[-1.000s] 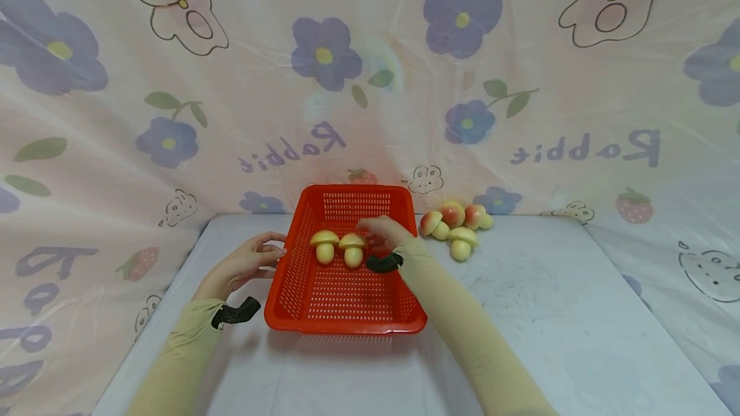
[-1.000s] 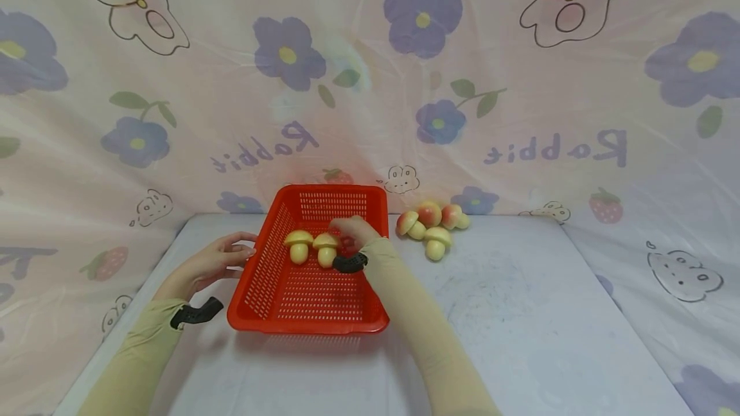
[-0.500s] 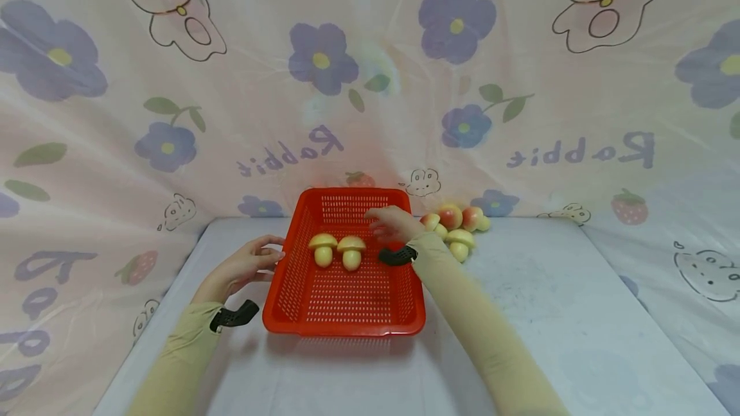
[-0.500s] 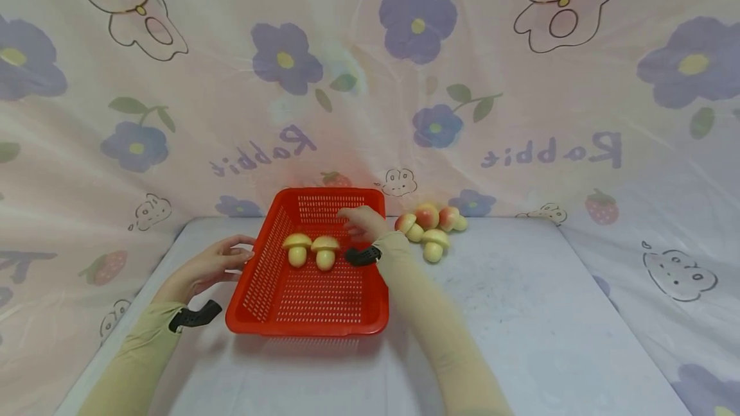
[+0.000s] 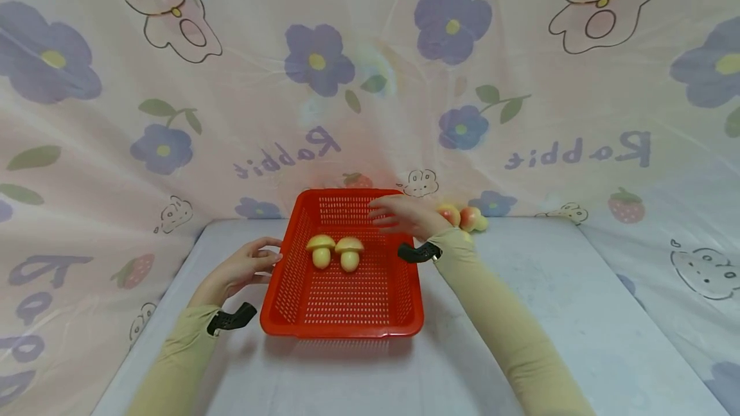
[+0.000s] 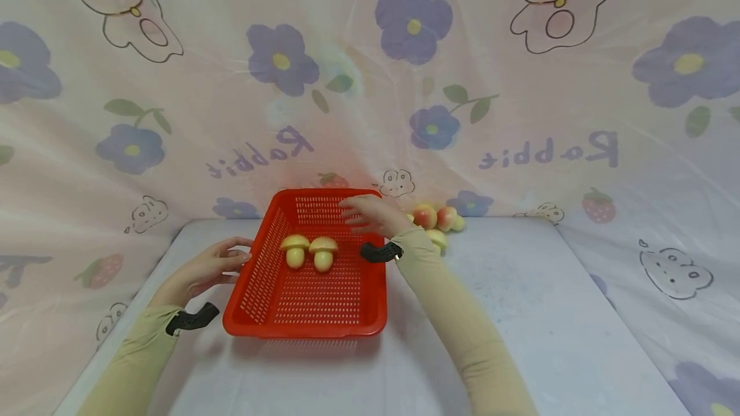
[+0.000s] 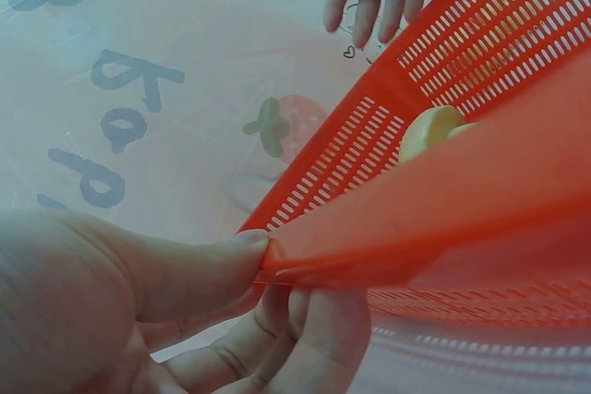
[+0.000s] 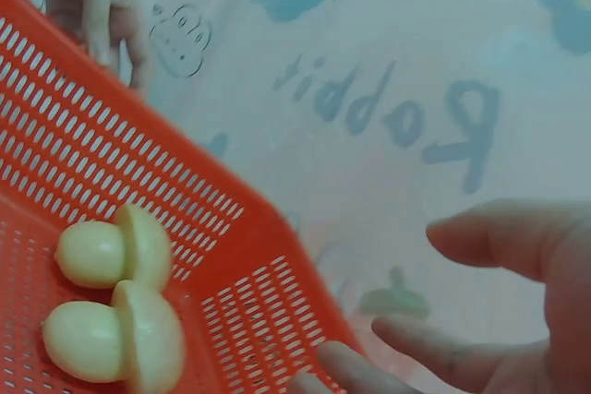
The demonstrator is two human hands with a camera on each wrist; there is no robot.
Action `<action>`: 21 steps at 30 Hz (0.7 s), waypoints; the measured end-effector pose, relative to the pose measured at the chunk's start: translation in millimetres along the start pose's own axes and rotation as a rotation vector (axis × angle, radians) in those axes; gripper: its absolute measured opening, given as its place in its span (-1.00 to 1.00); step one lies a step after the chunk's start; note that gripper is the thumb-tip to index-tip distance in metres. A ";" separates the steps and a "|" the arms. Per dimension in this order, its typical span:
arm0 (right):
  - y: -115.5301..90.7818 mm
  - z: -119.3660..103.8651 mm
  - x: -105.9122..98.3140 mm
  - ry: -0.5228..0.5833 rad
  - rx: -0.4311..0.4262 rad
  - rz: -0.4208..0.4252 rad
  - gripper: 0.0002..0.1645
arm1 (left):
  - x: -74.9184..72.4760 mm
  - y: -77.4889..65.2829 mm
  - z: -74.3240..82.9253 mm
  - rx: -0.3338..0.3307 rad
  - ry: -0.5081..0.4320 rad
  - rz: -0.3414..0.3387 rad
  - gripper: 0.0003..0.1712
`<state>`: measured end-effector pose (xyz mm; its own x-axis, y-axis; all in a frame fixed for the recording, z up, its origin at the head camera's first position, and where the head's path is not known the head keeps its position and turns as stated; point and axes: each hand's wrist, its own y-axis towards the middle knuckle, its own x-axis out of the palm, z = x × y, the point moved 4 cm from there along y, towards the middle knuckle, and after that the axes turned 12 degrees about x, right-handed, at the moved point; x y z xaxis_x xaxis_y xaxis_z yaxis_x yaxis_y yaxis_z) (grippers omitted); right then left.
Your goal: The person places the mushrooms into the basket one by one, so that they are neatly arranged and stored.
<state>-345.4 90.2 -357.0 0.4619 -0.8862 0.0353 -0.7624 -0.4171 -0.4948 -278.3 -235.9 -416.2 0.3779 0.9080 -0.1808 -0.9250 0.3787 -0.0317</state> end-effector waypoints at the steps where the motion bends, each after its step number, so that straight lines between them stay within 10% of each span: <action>1: -3.6 -0.7 -1.9 0.010 -0.004 -0.006 -0.48 | 0.3 0.5 -0.1 -0.002 -0.001 0.001 -0.46; 21: -51.8 11.5 -65.2 0.138 -0.079 -0.024 -0.42 | -0.6 -0.5 -0.8 0.004 -0.001 -0.005 -0.45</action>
<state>-330.9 171.8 -343.6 0.4179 -0.8928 0.1680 -0.7875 -0.4482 -0.4230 -278.1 -236.8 -416.9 0.3824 0.9063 -0.1800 -0.9230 0.3837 -0.0290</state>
